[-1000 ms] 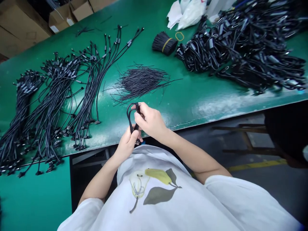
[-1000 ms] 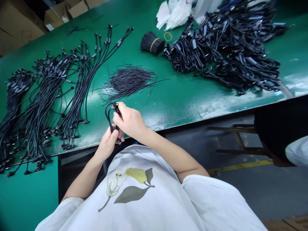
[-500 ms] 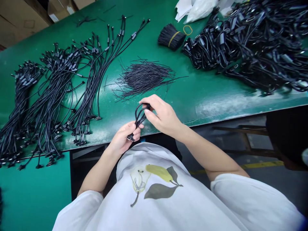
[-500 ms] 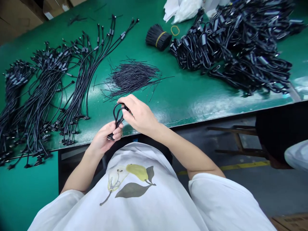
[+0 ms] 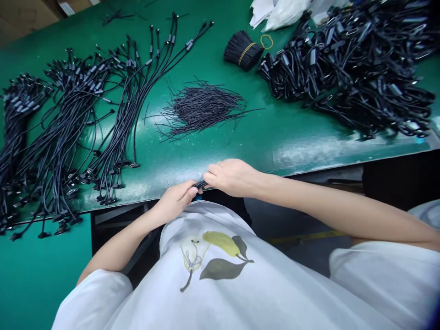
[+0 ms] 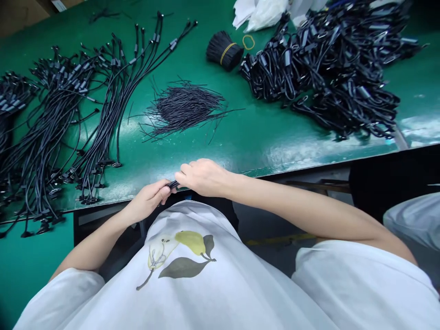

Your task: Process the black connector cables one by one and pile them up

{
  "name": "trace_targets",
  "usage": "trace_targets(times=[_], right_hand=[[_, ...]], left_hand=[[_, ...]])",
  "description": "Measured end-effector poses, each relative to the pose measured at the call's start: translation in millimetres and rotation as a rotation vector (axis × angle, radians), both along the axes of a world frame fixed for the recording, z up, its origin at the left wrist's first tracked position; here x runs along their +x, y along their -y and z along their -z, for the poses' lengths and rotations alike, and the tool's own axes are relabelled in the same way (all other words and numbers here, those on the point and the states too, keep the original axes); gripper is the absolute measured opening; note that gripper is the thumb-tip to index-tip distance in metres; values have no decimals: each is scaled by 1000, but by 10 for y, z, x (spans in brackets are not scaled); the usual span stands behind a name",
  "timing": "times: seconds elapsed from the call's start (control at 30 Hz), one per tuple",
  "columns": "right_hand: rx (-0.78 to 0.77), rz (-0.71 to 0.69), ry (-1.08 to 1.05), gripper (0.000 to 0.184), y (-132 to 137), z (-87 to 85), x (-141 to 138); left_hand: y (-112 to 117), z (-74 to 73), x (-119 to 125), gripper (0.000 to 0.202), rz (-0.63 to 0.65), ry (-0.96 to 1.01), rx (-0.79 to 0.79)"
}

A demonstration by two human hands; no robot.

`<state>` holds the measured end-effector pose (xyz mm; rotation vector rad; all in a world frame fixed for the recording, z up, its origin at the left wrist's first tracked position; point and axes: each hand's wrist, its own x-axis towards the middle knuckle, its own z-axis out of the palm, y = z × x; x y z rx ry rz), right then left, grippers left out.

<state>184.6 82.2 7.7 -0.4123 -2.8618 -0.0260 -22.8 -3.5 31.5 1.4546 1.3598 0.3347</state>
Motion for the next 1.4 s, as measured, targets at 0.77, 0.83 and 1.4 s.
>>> trace_targets(times=[0.77,0.83,1.4], right_hand=[[-442,560,-311,31,-1156,473,562],[-318,780,-351,26,-1449,657,765],[-133,623,-205,27,-1626,628,767]], left_hand=[[-4,386,-91,36,-320,189,13],[17,439,-88,36,-462,395,-62],[96,414,133,34,-658,749,-200]])
